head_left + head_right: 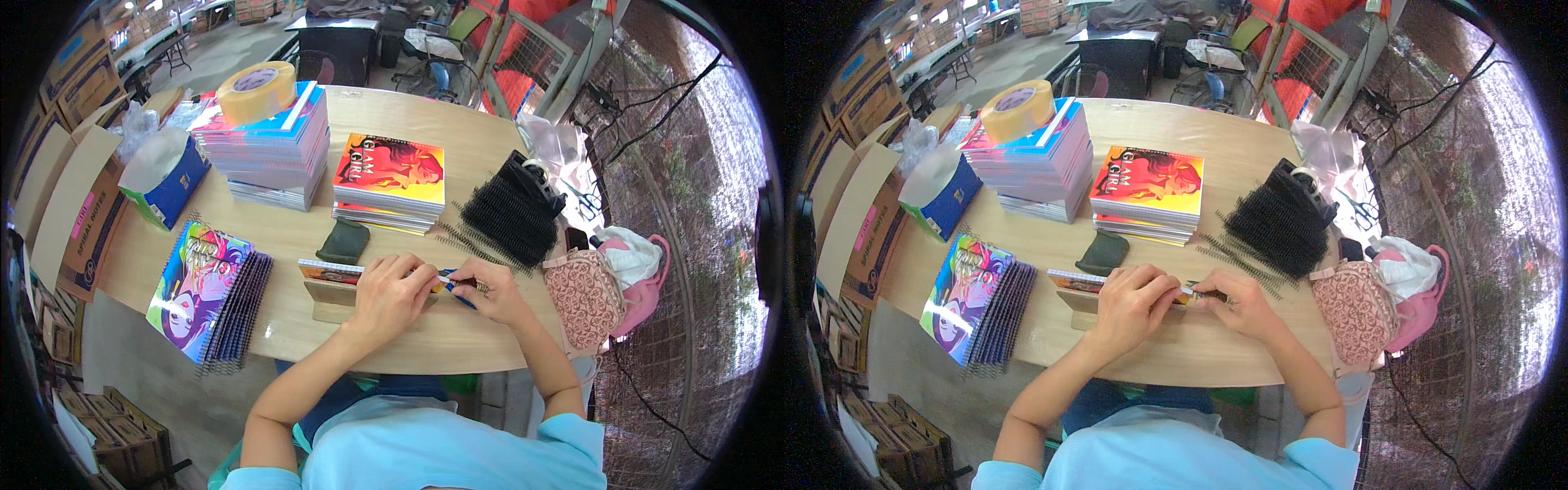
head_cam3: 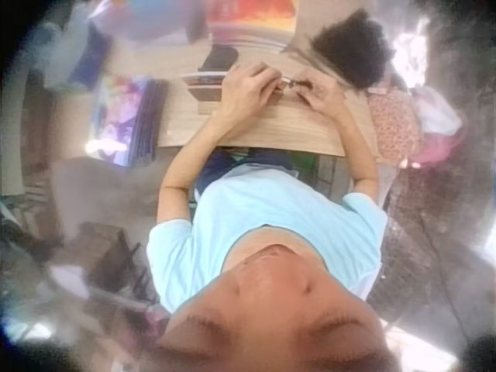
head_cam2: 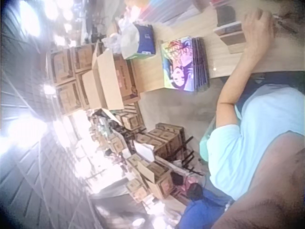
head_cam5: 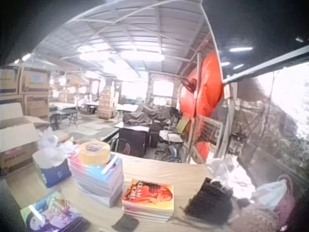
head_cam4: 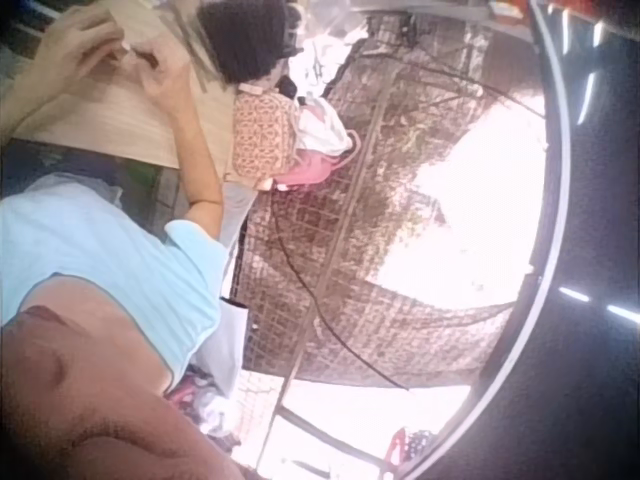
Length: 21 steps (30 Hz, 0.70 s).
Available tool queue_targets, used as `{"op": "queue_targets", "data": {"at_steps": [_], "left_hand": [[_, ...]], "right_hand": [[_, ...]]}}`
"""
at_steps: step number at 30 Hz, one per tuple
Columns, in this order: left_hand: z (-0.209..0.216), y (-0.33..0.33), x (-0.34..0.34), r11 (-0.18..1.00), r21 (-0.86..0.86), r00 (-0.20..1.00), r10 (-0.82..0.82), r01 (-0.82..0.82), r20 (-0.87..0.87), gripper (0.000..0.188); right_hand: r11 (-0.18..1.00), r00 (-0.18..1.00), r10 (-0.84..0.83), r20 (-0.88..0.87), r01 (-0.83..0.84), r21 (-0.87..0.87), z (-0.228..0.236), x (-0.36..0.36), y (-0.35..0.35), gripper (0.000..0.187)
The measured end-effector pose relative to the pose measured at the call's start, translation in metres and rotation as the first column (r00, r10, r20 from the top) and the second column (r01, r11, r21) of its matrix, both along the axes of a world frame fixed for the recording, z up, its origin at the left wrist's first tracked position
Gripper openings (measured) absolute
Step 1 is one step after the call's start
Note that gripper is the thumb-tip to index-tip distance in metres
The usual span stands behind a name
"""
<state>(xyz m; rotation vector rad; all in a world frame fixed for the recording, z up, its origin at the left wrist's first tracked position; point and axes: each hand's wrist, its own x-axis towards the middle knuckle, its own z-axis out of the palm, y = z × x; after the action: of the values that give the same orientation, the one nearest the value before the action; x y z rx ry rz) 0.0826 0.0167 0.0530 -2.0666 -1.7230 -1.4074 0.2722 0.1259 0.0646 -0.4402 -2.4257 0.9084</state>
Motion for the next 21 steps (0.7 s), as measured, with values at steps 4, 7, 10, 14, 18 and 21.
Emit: {"op": "queue_targets", "data": {"at_steps": [4, 7, 10, 14, 18, 21], "left_hand": [[0.001, -0.002, -0.002, 0.999, -0.027, 0.999, -0.039, 0.039, 0.003, 0.011], [-0.001, -0.004, -0.006, 0.991, -0.072, 0.994, -0.108, 0.110, 0.033, 0.019], [-0.003, -0.005, -0.007, 0.988, -0.092, 0.990, -0.120, 0.127, 0.080, 0.029], [-0.007, -0.010, -0.007, 0.974, -0.087, 0.974, -0.202, 0.211, 0.105, 0.036], [0.013, -0.027, 0.004, 0.979, -0.075, 0.973, -0.196, 0.188, -0.125, 0.034], [-0.015, -0.020, 0.011, 0.994, -0.036, 0.970, -0.108, 0.102, -0.216, 0.032]], "right_hand": [[0.988, 0.987, -0.116, 0.109, 0.104, 0.114, 0.025, -0.013, -0.020, 0.024], [0.989, 0.990, -0.059, 0.125, 0.041, 0.141, 0.012, -0.010, -0.013, 0.026], [0.995, 0.985, -0.076, 0.155, 0.065, 0.078, 0.027, -0.018, -0.027, 0.025], [0.976, 0.981, 0.006, 0.195, -0.048, 0.210, 0.013, -0.014, -0.005, 0.033], [0.999, 0.988, 0.026, 0.150, -0.020, -0.043, 0.004, -0.059, 0.043, 0.045], [0.974, 0.905, 0.098, 0.413, -0.173, 0.148, -0.021, -0.128, 0.048, 0.059]]}}
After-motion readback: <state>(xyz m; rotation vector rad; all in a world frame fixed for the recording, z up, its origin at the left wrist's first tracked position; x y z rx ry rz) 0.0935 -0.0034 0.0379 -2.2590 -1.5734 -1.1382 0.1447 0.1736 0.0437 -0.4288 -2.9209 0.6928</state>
